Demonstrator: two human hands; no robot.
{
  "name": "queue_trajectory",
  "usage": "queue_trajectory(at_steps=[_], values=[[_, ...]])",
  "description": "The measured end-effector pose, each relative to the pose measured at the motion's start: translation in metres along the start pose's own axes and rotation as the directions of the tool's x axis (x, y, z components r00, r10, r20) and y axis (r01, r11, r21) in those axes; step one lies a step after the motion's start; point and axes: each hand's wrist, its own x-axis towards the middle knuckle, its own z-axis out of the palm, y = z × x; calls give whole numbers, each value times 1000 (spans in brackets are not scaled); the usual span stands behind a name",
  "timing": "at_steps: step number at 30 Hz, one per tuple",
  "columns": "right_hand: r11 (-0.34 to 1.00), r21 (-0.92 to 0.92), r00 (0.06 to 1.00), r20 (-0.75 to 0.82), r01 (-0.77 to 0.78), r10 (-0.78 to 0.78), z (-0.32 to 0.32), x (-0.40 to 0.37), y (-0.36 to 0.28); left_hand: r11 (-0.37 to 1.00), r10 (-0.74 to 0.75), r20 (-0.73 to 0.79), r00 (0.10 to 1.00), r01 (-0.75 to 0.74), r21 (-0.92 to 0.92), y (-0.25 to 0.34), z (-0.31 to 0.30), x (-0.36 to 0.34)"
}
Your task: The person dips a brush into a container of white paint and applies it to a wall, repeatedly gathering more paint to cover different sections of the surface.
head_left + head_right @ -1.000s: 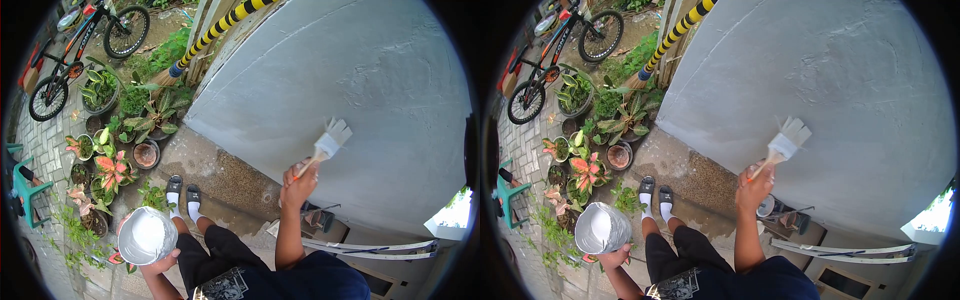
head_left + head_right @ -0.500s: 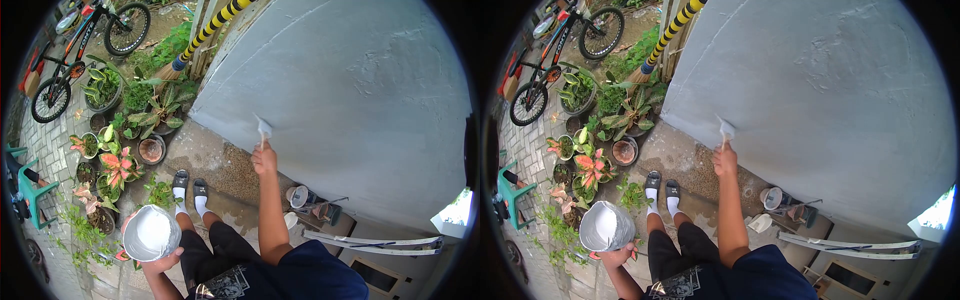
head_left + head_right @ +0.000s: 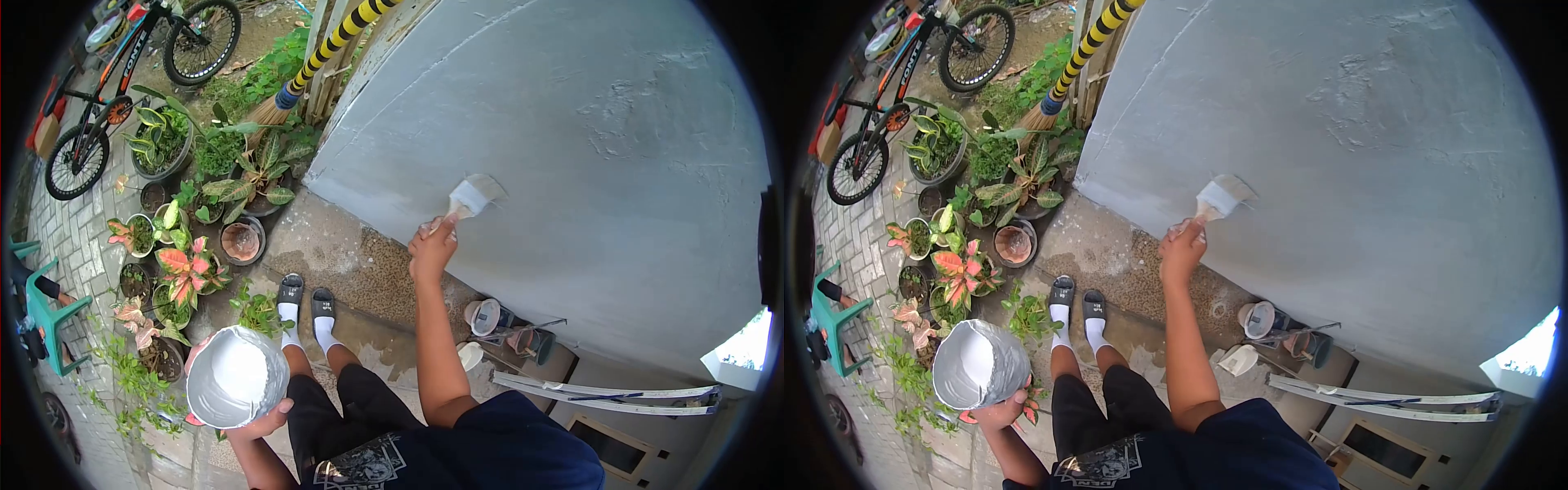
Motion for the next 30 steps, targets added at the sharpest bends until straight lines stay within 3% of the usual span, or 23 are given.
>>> queue_trajectory(at_steps=[1, 3, 4, 6, 9, 11, 12, 14, 17, 18, 20, 21, 23, 28, 29, 30], values=[[998, -36, 998, -11, -54, 54, 4, 1, 19, 999, 13, -17, 1000, -13, 33, -2, 1, 1], [940, -101, 944, 16, -326, 329, 3, 4, 51, 994, 55, -42, 998, -50, 94, -5, 2, 3], [941, -103, 946, 21, -321, 325, -9, 19, 68, 990, 81, -58, 995, -73, 124, -6, 3, 4], [733, -29, 732, 51, -679, 680, -24, 47, 97, 973, 144, -89, 986, -124, 193, -5, 4, 7], [635, 113, 639, 267, -764, 721, -47, 53, 52, 986, 135, -97, 986, -125, 107, 7, -1, 3], [830, 104, 825, 231, -548, 515, -53, 17, -39, 993, 96, -87, 992, -90, 73, 2, -5, 0], [837, 189, 848, 259, -514, 462, -59, 0, -82, 998, 60, -85, 995, -56, 42, 1, -5, 2], [954, 106, 948, 184, -281, 259, -59, -46, -144, 1000, 11, -49, 999, -11, -11, 7, -9, 4], [988, 96, 979, 151, 124, -138, -59, -84, -200, 988, 70, 7, 998, -70, 139, 2, -14, 1], [988, 97, 982, 137, 118, -130, -57, -83, -195, 995, 75, -63, 995, -70, 74, 2, -10, 0], [944, 137, 949, 52, 301, -310, -33, -70, -175, 996, 84, -133, 988, -84, 11, 3, -8, 5], [962, 152, 970, 55, 227, -238, -29, -56, -145, 996, 92, -138, 986, -90, 18, 4, -5, 8], [995, 11, 974, 202, -103, 98, -22, -23, -79, 995, 95, -151, 984, -91, 31, -4, -9, 12], [968, -188, 985, 19, -167, 174, -14, 18, 61, 992, 105, -147, 984, -94, 82, -1, -4, 8], [890, -164, 898, 41, -426, 438, -17, 29, 82, 991, 116, -147, 982, -103, 89, 0, -4, 10], [746, -154, 745, 79, -647, 662, -19, 42, 98, 989, 130, -159, 979, -116, 92, -2, -5, 7]])
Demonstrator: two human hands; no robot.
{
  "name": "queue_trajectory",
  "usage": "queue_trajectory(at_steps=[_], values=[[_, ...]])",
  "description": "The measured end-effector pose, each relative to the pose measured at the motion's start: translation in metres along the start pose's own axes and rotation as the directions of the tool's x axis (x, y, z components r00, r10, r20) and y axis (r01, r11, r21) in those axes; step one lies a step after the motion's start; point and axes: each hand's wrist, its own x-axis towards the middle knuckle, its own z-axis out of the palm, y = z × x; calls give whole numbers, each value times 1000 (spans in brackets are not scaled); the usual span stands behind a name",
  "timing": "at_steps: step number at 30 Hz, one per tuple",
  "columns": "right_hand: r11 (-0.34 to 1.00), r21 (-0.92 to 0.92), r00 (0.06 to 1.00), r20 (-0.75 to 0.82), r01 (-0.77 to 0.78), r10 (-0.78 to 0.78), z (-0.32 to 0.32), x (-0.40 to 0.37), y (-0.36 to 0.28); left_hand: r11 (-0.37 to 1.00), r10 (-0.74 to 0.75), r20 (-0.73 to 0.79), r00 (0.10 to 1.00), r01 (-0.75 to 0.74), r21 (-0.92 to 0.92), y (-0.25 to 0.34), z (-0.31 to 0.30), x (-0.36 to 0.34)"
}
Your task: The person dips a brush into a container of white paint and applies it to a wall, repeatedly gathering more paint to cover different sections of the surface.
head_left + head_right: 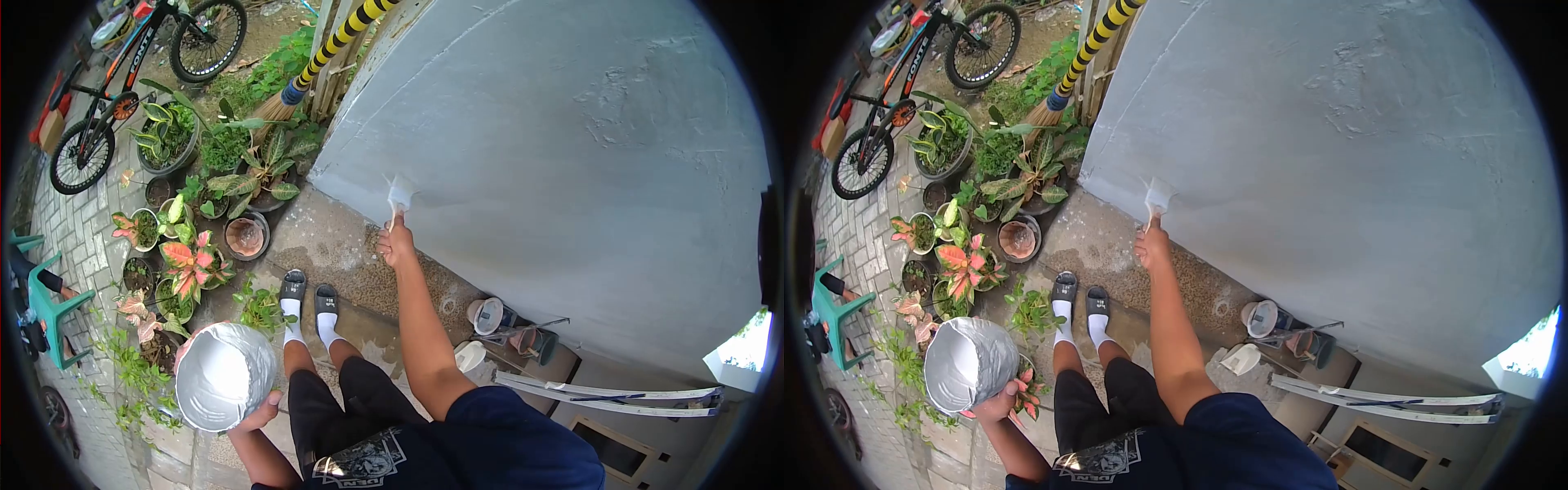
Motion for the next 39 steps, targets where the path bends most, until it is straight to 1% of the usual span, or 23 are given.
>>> queue_trajectory(at_steps=[1, 3, 5, 7, 9, 10, 11, 13, 14, 16, 18, 20, 21, 23, 26, 27, 28, 29, 31, 33, 35, 37, 39], values=[[1000, 0, 1000, 6, 2, -2, -11, 19, 7, 1000, 12, -9, 1000, -12, 5, 0, -2, -2], [984, 73, 986, -17, -162, 163, -22, 49, 5, 999, 43, -43, 998, -42, 17, 0, -6, -8], [997, 71, 999, 41, 17, -20, -26, -9, -29, 998, 58, -60, 997, -56, 29, -1, -13, -18], [960, 247, 974, 146, 135, -175, -47, -96, -76, 998, 65, -49, 997, -64, 21, 2, -13, -14], [919, 140, 922, 78, 368, -380, -60, -185, -105, 996, 90, -54, 995, -90, 3, -1, -15, -19], [881, 183, 891, 48, 437, -452, -67, -220, -115, 995, 99, -68, 993, -99, 0, -3, -16, -23], [795, 157, 803, 15, 587, -596, -69, -255, -124, 995, 101, -85, 991, -101, 3, -3, -16, -27], [530, 95, 537, -71, 843, -841, -67, -299, -141, 994, 105, -88, 991, -104, 15, 0, -16, -27], [530, 91, 537, -77, 843, -840, -63, -302, -145, 994, 112, -85, 990, -111, 16, 6, -10, -23], [334, 74, 342, -168, 940, -925, -44, -291, -157, 992, 129, -90, 988, -128, 20, 6, -6, -21], [588, 124, 597, -52, 799, -801, -45, -229, -140, 990, 138, -104, 985, -136, 23, 1, -4, -24], [610, -17, 598, -181, 792, -781, -45, -148, -101, 990, 142, -116, 983, -139, 32, -2, 2, -27], [617, -62, 596, -199, 784, -778, -45, -118, -84, 989, 149, -127, 981, -145, 41, 0, 10, -27], [694, -121, 660, -230, 710, -716, -45, -64, -46, 989, 145, -125, 982, -139, 58, -3, 14, -31], [722, -239, 700, -184, 650, -690, -59, 4, -1, 987, 151, -116, 982, -144, 66, -11, 19, -38], [874, -299, 861, -226, 383, -455, -59, 14, 8, 987, 153, -119, 981, -145, 71, -17, 16, -41], [937, -340, 944, -276, 82, -182, -59, 29, 17, 985, 159, -128, 979, -149, 83, -16, 20, -41], [936, -343, 948, -268, 76, -175, -71, 57, 24, 984, 163, -138, 977, -150, 96, -20, 18, -45], [962, -167, 956, -238, -214, 171, -101, 112, 27, 981, 165, -159, 973, -145, 129, -23, 15, -53], [987, 54, 986, -60, -150, 153, -106, 110, 2, 979, 164, -165, 973, -140, 148, -24, 13, -54], [1000, -17, 1000, 19, 4, -4, -102, 40, -34, 979, 165, -164, 973, -142, 146, -18, 19, -45], [981, -68, 981, 83, 183, -177, -98, -65, -71, 978, 178, -182, 967, -153, 143, -18, 22, -49], [913, -81, 917, 29, 400, -399, -96, -162, -92, 978, 178, -192, 965, -151, 147, -13, 24, -45]])
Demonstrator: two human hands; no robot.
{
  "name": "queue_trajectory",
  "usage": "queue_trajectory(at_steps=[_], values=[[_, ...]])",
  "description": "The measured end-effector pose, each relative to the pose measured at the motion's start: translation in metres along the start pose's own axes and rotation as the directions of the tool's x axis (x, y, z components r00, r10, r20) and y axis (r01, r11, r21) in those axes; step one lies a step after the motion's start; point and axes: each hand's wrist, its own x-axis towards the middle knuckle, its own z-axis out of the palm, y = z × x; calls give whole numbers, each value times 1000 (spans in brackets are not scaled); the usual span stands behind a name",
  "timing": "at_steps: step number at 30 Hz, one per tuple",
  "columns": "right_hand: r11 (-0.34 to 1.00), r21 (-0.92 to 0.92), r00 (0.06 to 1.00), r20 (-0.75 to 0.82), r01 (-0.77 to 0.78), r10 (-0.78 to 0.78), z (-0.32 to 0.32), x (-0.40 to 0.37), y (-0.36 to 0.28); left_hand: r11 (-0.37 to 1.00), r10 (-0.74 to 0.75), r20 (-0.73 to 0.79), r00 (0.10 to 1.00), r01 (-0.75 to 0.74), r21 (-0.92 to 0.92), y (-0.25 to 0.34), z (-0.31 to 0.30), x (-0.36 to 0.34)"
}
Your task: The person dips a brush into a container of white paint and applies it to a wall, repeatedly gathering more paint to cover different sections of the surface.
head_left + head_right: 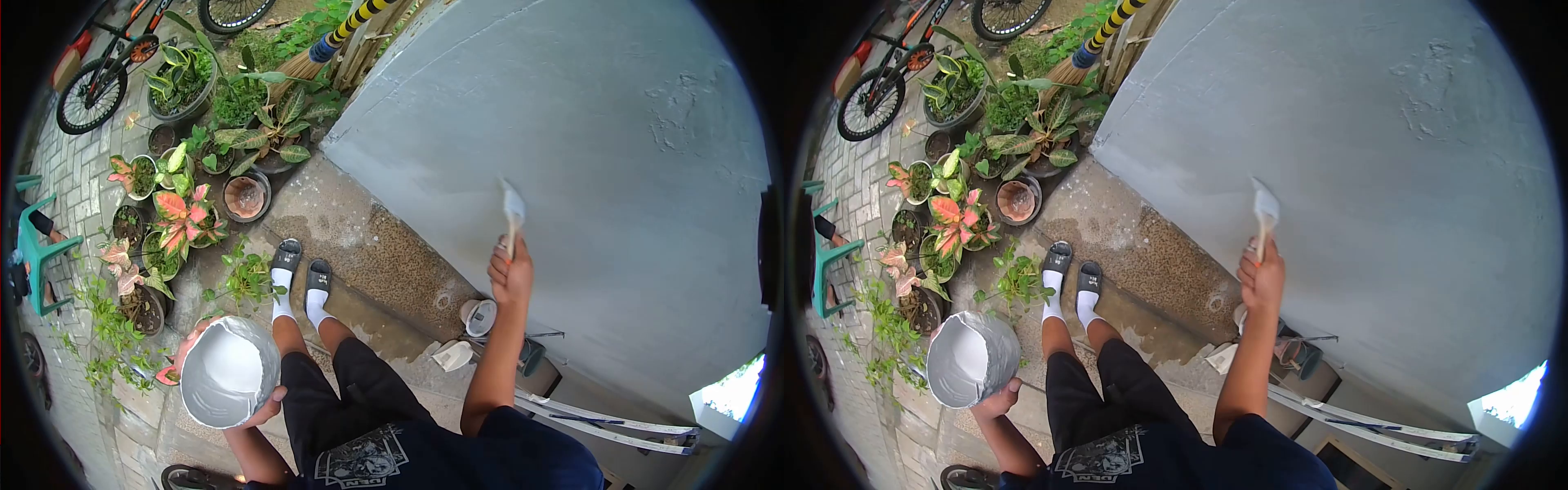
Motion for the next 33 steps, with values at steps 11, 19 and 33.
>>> queue_trajectory(at_steps=[11, 19, 33], values=[[952, 105, 932, -257, 288, -254, 53, 110, 139, 995, 0, 124, 992, -12, 95, -6, 28, 24], [772, -31, 771, -84, -635, 631, 39, 266, 301, 946, -302, 110, 947, 284, 154, -42, 30, -25], [950, 26, 945, -110, 313, -308, 27, -2, 26, 899, -141, 214, 966, 34, 437, -43, 28, -14]])
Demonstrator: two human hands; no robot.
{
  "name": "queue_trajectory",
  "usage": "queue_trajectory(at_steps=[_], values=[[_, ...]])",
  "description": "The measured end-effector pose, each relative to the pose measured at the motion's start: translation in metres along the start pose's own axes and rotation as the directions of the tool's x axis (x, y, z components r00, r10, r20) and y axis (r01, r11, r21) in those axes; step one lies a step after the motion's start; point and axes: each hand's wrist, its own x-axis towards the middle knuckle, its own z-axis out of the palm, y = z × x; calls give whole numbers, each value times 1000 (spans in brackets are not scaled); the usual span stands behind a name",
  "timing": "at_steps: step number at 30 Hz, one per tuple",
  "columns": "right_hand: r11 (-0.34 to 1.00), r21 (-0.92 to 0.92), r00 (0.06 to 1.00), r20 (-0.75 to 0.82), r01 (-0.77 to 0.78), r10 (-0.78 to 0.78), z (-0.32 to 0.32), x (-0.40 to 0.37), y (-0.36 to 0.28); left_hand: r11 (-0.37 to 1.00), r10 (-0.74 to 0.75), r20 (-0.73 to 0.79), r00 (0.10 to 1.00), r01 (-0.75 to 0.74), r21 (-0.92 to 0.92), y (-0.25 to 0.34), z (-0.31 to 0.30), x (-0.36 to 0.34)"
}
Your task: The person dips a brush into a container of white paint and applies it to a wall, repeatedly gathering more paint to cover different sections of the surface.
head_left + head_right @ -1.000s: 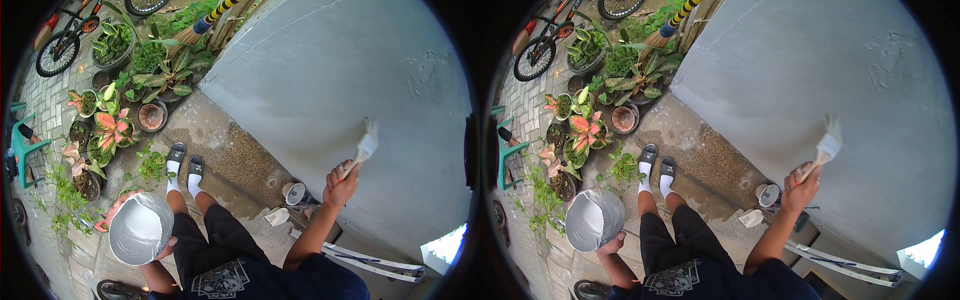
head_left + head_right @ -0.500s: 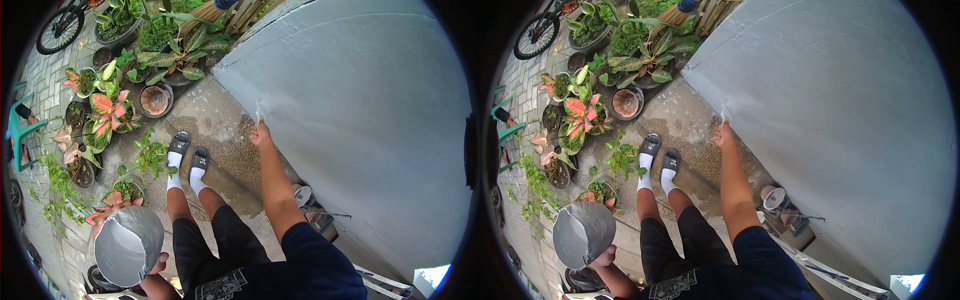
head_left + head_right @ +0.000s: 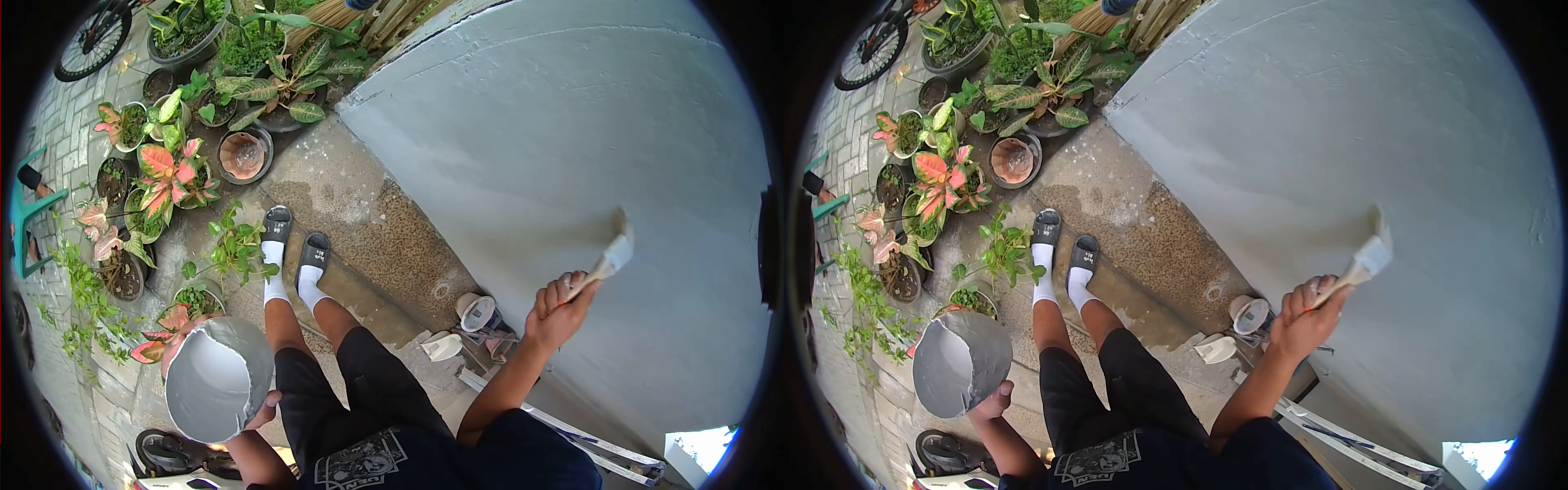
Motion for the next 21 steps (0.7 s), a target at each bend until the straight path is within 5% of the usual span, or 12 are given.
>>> queue_trajectory(at_steps=[2, 4, 6, 15, 17, 18, 20, 21], values=[[950, -49, 950, -39, 309, -311, 3, 8, -8, 1000, 12, -12, 1000, -12, -9, 2, 0, 4], [933, -45, 927, -112, 356, -359, 12, 32, 37, 999, 8, -15, 1000, -8, -46, 0, 3, 7], [979, -146, 980, -114, 145, -162, 11, 62, 94, 997, -10, -19, 1000, 8, -77, -3, 6, 7], [969, -146, 973, -146, -199, 178, 84, 106, 300, 976, -62, 14, 998, 64, -206, -27, 21, 3], [820, -211, 847, -116, -532, 519, 81, 121, 336, 971, -61, 13, 998, 63, -230, -35, 17, 3], [821, -209, 847, -113, -532, 520, 76, 134, 348, 968, -62, 10, 998, 62, -243, -39, 16, 3], [550, -198, 565, -26, -811, 825, 60, 167, 357, 965, -66, -3, 998, 63, -254, -46, 10, 3], [496, -201, 510, -19, -845, 860, 50, 180, 354, 962, -90, 38, 995, 97, -257, -51, 6, 1]])
